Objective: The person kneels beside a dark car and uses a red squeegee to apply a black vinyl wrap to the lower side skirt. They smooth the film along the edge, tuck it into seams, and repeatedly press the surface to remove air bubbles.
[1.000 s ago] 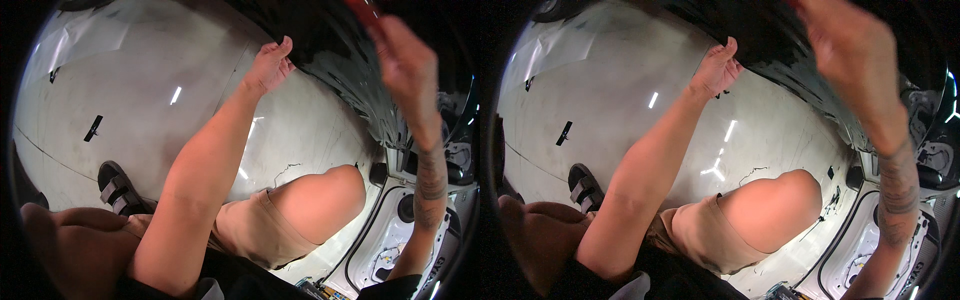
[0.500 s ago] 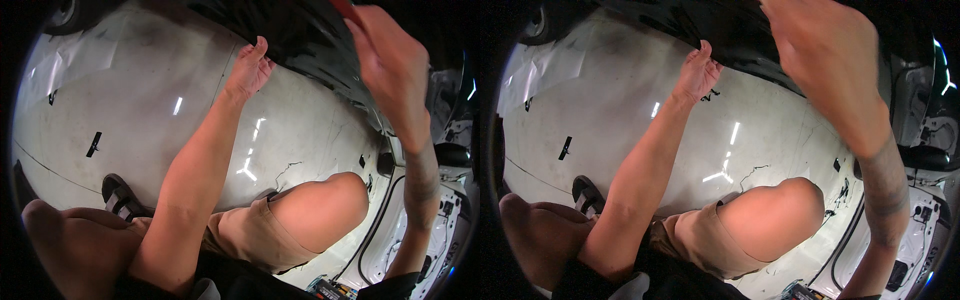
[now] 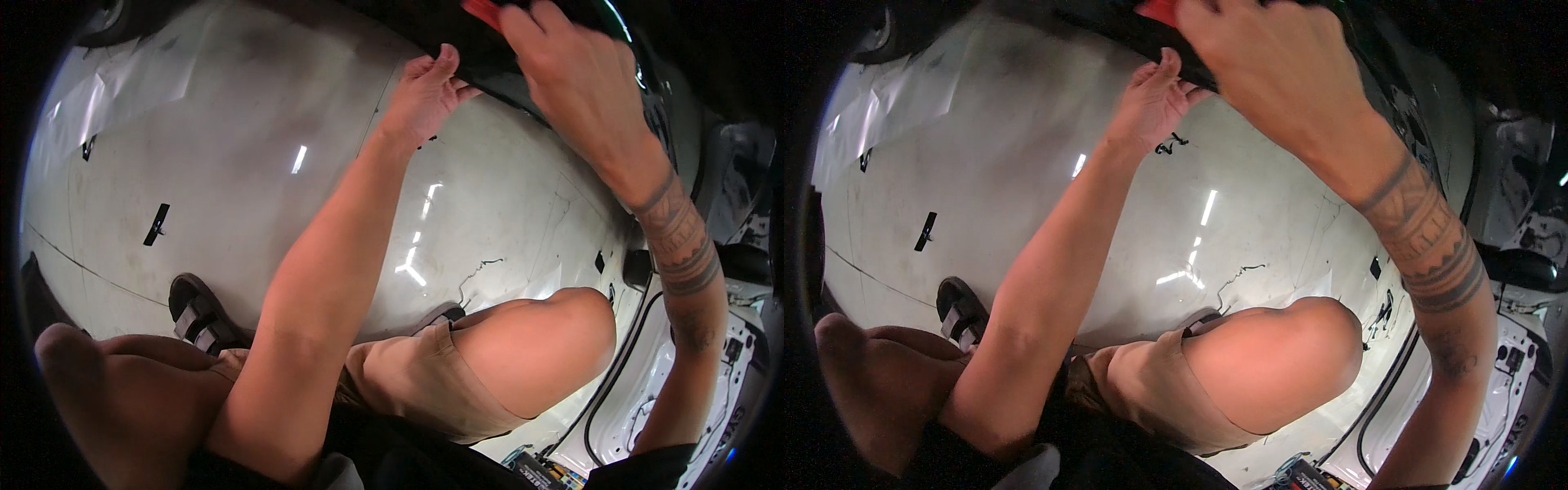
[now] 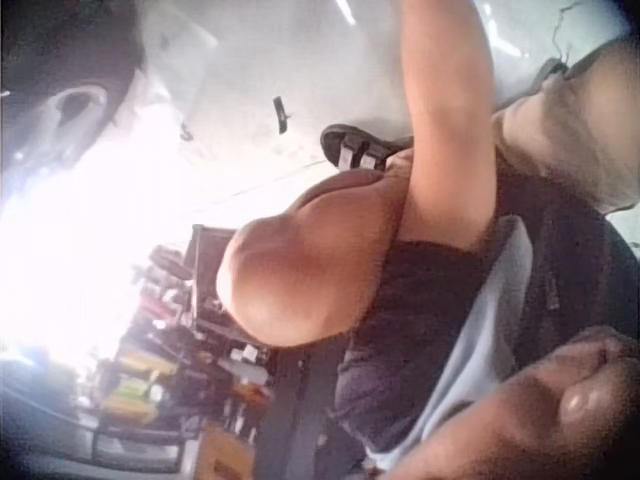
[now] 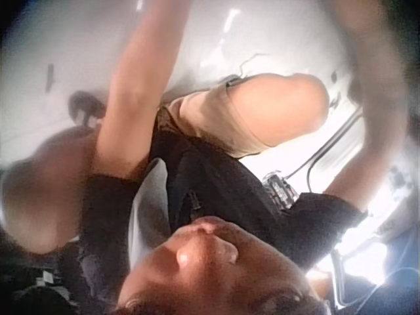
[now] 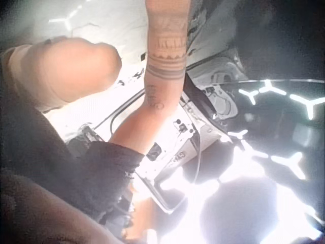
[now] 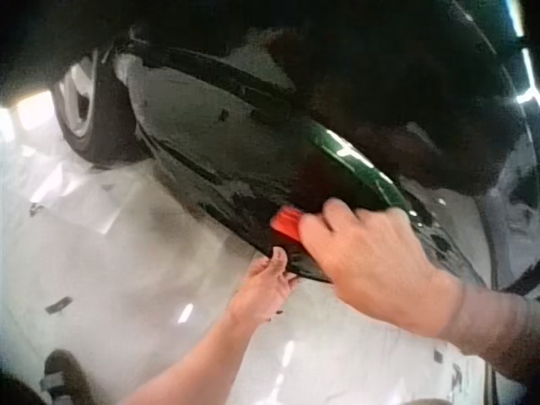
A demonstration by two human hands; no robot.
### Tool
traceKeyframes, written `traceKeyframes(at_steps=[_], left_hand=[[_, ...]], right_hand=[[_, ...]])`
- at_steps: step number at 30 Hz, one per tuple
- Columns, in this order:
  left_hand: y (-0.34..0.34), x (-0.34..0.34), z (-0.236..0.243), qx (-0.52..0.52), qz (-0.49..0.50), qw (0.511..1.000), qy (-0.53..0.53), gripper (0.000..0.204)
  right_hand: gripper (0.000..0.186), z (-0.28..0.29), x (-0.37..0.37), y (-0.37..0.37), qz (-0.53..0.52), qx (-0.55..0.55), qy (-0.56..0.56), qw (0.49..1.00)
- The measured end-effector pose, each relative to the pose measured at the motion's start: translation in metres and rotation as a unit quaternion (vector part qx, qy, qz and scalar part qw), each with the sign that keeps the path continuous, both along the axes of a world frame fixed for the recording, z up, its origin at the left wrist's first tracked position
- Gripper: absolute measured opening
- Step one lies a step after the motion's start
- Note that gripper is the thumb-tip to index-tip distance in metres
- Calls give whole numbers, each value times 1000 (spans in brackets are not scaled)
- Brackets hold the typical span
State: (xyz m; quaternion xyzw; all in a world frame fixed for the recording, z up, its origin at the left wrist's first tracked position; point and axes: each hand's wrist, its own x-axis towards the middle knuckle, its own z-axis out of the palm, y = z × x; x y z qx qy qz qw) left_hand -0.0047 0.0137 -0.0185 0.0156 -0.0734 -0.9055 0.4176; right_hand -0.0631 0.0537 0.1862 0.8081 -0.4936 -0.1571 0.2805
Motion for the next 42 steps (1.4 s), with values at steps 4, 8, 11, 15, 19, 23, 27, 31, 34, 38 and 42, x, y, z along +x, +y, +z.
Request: traceKeyframes(at_steps=[4, 8, 11, 15, 19, 23, 27, 31, 34, 38, 42], left_hand=[[-13, -4, -5, -38, -21, 999, -6, 26], [-13, -10, 6, -20, -22, 998, -51, 31], [-14, -6, 3, -23, -6, 998, -59, 32], [-20, -14, -16, -45, 7, 998, -43, 35], [-24, -28, -13, -86, -9, 996, -30, 22], [-29, -22, -11, -103, 3, 990, -97, 34], [-29, -22, -10, -95, 32, 983, -153, 42], [-27, -33, -12, -123, 7, 986, -111, 51], [-34, -37, -19, -106, 8, 987, -122, 67], [-40, -27, -25, -111, -11, 982, -153, 76], [-37, -33, -16, -106, -19, 986, -128, 73]], right_hand=[[16, -5, -18, 15, -16, 21, 27, 999], [13, -5, -24, 33, -135, 104, 23, 985], [11, 12, 8, 5, -19, 20, -85, 996], [14, -1, 8, -12, 19, -22, -46, 999], [14, -32, -35, 30, -96, 24, 20, 995], [14, -17, -13, 35, -108, 39, -41, 993], [13, -5, 17, 2, 6, -7, -80, 997], [14, -31, -23, 17, -84, 29, 20, 996], [14, -25, -18, 28, -105, 41, 6, 994], [15, -5, 23, -5, -25, -15, -61, 998], [16, -31, -19, 8, -62, 23, 19, 998]])
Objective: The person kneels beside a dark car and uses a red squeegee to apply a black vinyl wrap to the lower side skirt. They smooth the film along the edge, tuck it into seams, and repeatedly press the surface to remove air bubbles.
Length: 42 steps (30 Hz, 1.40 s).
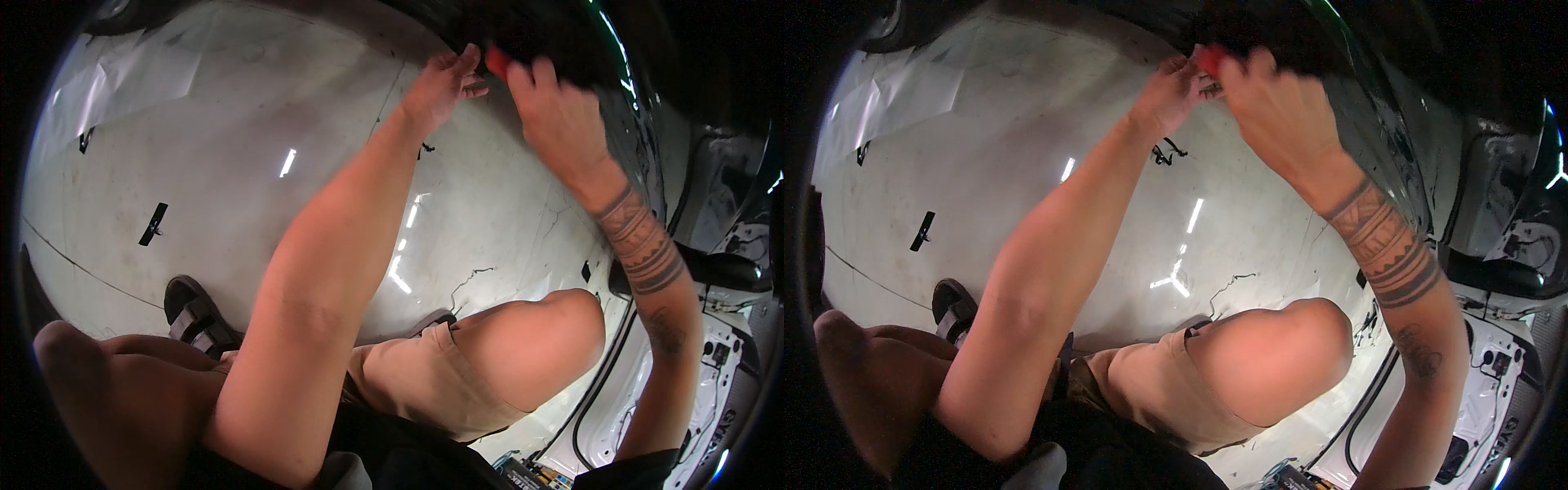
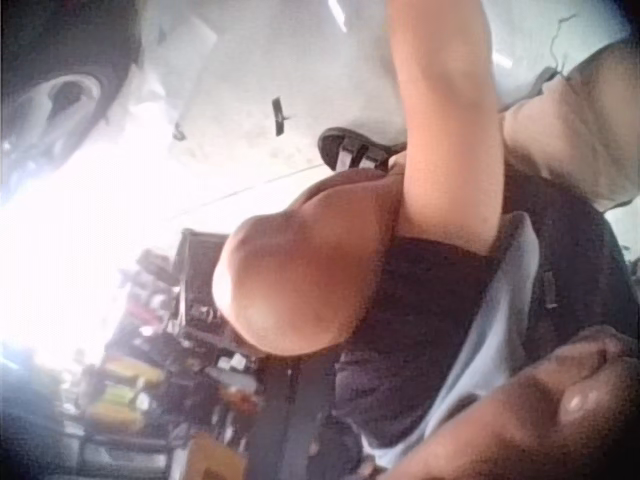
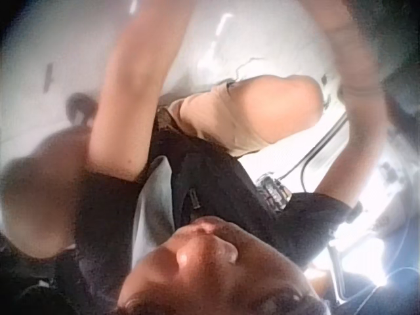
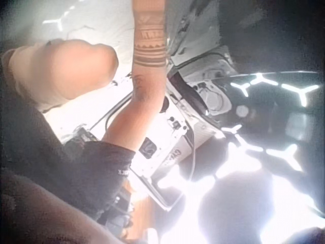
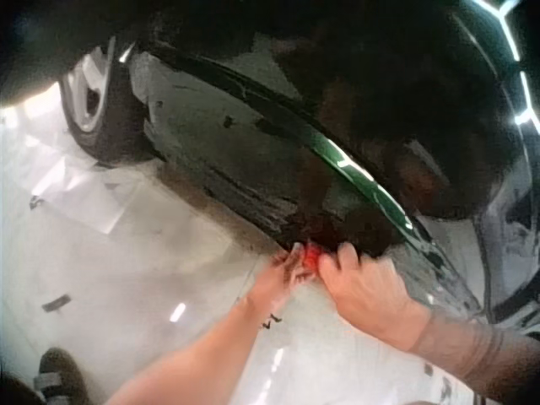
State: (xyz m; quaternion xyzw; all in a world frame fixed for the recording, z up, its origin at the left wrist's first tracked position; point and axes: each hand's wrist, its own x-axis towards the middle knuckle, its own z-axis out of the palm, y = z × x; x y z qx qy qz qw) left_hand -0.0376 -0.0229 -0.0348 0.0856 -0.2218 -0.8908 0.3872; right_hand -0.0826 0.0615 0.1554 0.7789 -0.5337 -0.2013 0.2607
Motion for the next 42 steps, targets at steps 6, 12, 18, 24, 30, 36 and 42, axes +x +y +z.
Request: traceKeyframes(at_steps=[6, 12, 18, 24, 30, 36, 42], left_hand=[[-1, 16, 5, 63, -49, 997, 17, 55], [21, 27, 18, 128, -18, 986, 103, 68], [121, 53, 62, 133, 158, 978, 29, 74], [97, 67, 125, 74, 220, 963, -137, 27], [36, 57, 162, 34, 439, 853, -282, 14], [36, 23, 126, 96, 376, 880, -274, 12], [37, -6, 105, 136, 362, 896, -217, 18]], right_hand=[[15, 22, 29, 12, -15, -10, -68, 998], [11, -6, 2, 1, -55, 26, 22, 998], [15, 6, 27, 52, -211, 83, -65, 972], [35, 57, 62, 61, -190, 182, -343, 902], [32, 61, 41, 80, -278, 172, -483, 812], [20, 49, 37, 96, -312, 252, -469, 787], [18, 48, 43, 90, -322, 298, -450, 778]])
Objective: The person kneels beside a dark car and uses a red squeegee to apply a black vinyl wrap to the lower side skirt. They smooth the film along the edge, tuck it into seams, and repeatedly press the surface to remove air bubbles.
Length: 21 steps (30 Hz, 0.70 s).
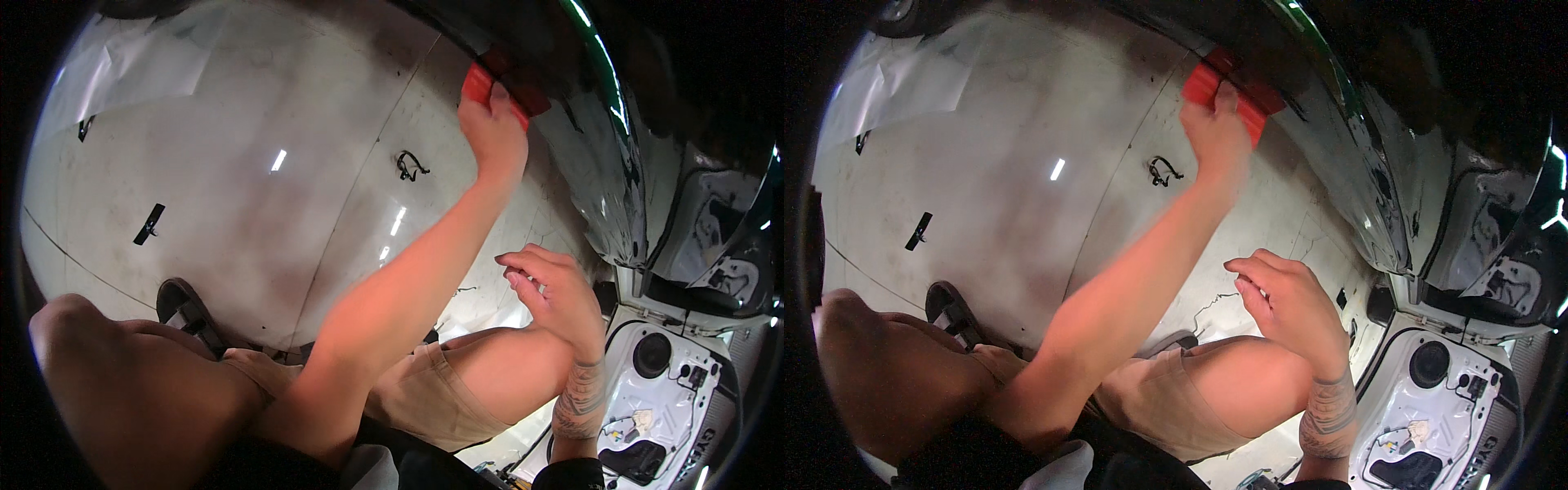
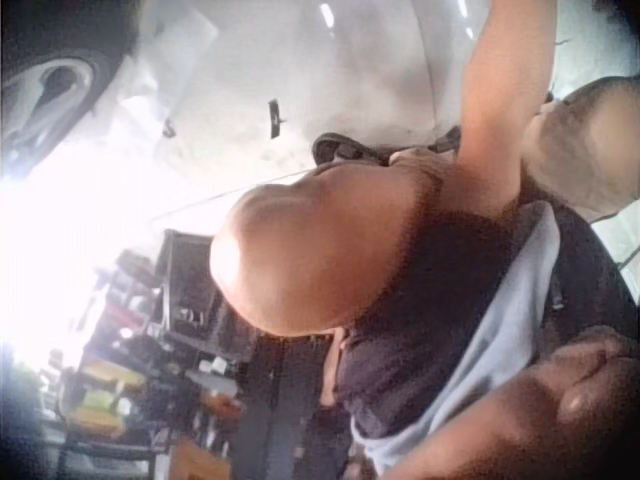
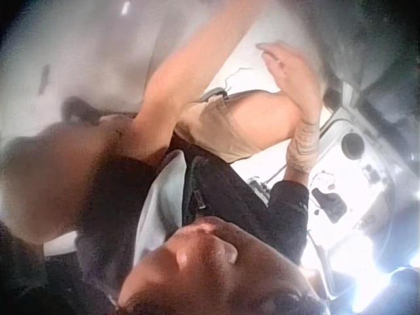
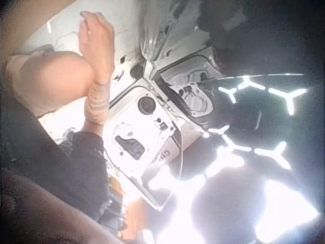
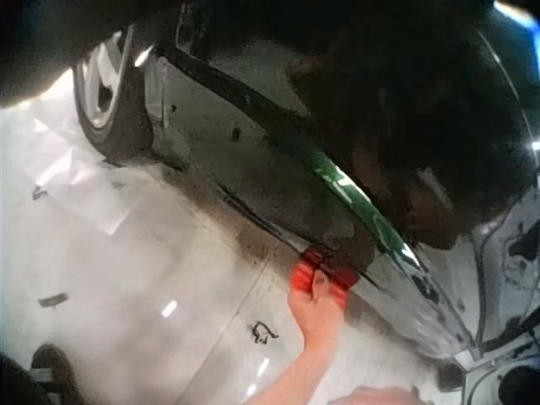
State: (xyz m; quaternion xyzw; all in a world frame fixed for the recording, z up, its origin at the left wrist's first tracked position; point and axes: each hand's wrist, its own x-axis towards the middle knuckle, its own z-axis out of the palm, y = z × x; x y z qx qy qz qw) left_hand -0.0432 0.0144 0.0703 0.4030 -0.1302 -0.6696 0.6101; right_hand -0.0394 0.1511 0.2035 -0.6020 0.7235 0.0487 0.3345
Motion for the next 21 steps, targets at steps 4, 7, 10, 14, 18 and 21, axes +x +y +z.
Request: traceKeyframes(at_steps=[4, 7, 10, 14, 18, 21], left_hand=[[58, 19, 4, 31, 26, 997, 66, 20], [63, 36, 15, -20, 61, 998, -28, 16], [37, 40, 35, -82, 90, 987, -105, 14], [-3, 27, 42, -54, 146, 979, -132, 12], [-21, 29, 10, -32, 88, 992, -79, 20], [4, 29, -9, 3, 60, 997, -51, 27]], right_hand=[[20, -7, -14, 11, -8, 35, 7, 999], [21, -12, -17, 3, -1, 61, 9, 998], [22, -10, -12, 0, -41, 99, 14, 994], [23, -13, -7, -1, -62, 125, 15, 990], [22, -13, -2, 0, -11, 110, -6, 994], [24, -9, -1, 4, -21, 94, -5, 995]])
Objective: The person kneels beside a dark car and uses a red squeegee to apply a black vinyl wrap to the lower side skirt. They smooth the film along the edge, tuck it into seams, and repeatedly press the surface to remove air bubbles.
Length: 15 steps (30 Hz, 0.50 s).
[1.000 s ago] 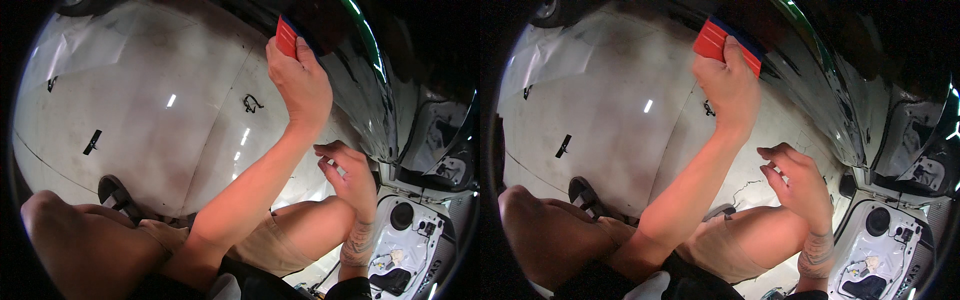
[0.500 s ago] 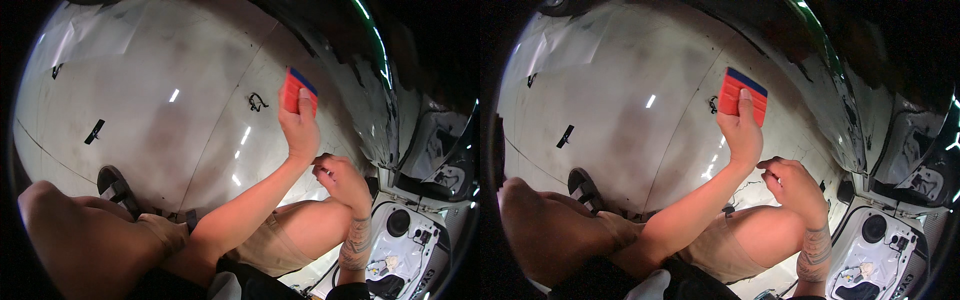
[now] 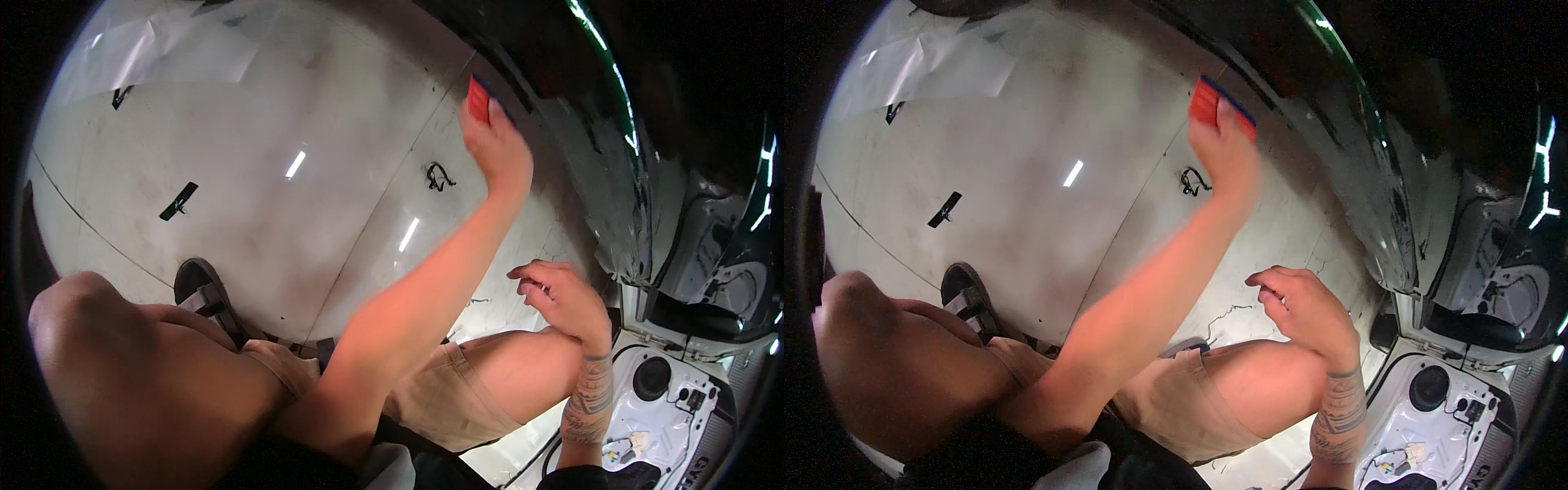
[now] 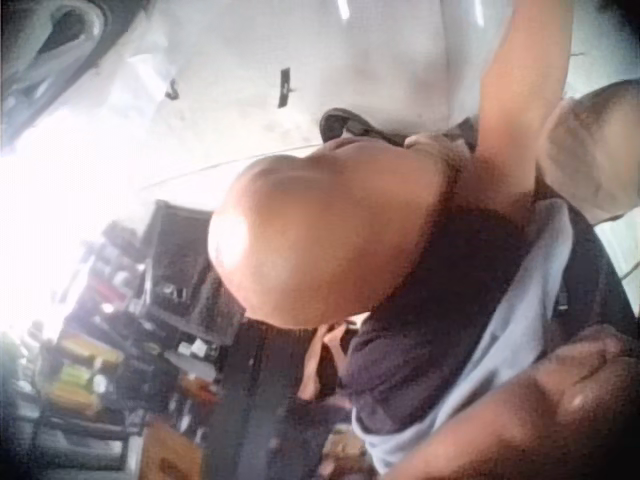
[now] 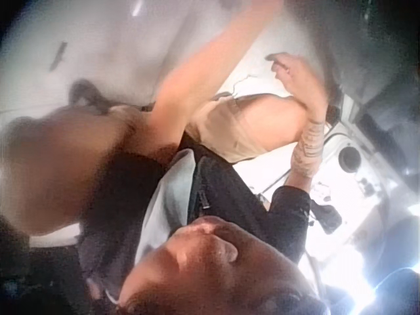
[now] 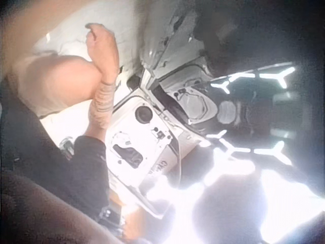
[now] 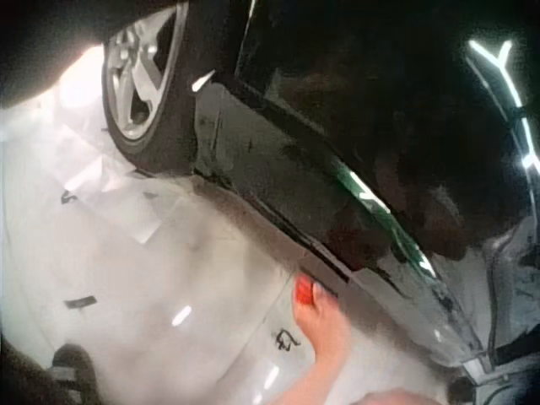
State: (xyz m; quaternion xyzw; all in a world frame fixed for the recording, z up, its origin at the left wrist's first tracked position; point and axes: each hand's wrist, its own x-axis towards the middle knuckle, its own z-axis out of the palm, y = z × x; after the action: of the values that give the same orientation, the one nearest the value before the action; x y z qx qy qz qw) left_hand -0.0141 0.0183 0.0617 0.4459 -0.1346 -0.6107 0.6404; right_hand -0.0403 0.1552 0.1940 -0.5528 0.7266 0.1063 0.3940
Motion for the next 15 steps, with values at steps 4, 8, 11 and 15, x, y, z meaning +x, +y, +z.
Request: traceKeyframes(at_steps=[4, 8, 11, 15], left_hand=[[64, 28, 30, -16, -53, 997, 51, 39], [73, 41, 20, -207, -191, 918, 278, 66], [71, 54, 27, -385, -216, 897, 17, 64], [-11, 69, -34, -224, -309, 892, 241, 53]], right_hand=[[49, -3, -9, 3, -110, -194, -16, 975], [87, -8, 8, -41, 22, -369, -51, 928], [84, -19, 5, -56, -21, -396, -162, 904], [61, -26, 2, -58, -158, -327, -200, 910]])
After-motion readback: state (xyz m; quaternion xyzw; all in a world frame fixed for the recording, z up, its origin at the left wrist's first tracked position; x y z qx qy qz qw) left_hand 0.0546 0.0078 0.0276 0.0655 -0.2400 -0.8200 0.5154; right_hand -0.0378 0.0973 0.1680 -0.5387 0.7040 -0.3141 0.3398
